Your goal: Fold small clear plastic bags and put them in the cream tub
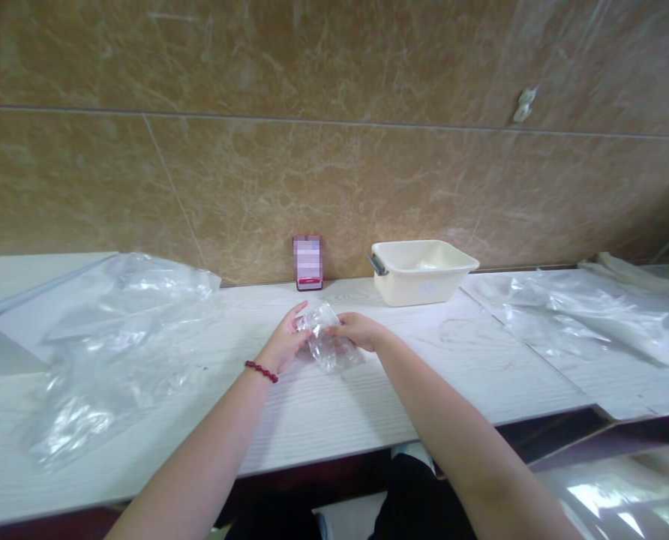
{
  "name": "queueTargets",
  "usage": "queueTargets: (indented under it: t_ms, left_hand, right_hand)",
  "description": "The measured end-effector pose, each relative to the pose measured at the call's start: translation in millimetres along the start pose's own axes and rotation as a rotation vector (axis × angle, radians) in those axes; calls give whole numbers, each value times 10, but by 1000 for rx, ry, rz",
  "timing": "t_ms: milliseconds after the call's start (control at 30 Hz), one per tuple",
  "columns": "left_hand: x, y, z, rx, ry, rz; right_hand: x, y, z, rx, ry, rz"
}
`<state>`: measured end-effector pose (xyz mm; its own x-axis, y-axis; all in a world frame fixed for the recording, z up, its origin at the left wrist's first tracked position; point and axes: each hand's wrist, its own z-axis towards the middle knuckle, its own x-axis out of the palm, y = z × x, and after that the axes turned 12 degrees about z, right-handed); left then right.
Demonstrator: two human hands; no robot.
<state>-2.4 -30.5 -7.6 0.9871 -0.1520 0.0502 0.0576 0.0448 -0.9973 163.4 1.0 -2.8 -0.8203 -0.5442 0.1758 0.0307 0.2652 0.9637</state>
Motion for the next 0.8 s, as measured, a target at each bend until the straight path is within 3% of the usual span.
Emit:
queueTargets:
  t_ms: [167, 333, 500, 600, 700, 800]
  left_hand:
    - [14, -34, -16, -13, -7, -96]
    - [-1, -40, -13, -33, -2, -195]
    - [3, -24, 1, -75, 32, -124]
    - [16, -12, 10, -72, 18, -69]
    - [22, -10, 8, -81, -3, -24]
    - [25, -16, -1, -106, -19, 8]
  right_hand:
    - [35, 85, -32, -23, -44, 93]
    - [-134, 533, -109, -128, -142, 176]
    - [-634, 1242, -250, -320, -324, 118]
    - [-1029, 1563, -309, -315, -462, 49]
    - [-1431, 1701, -316, -316, -639, -91]
    - [-1754, 1665, -282, -220, -823, -292]
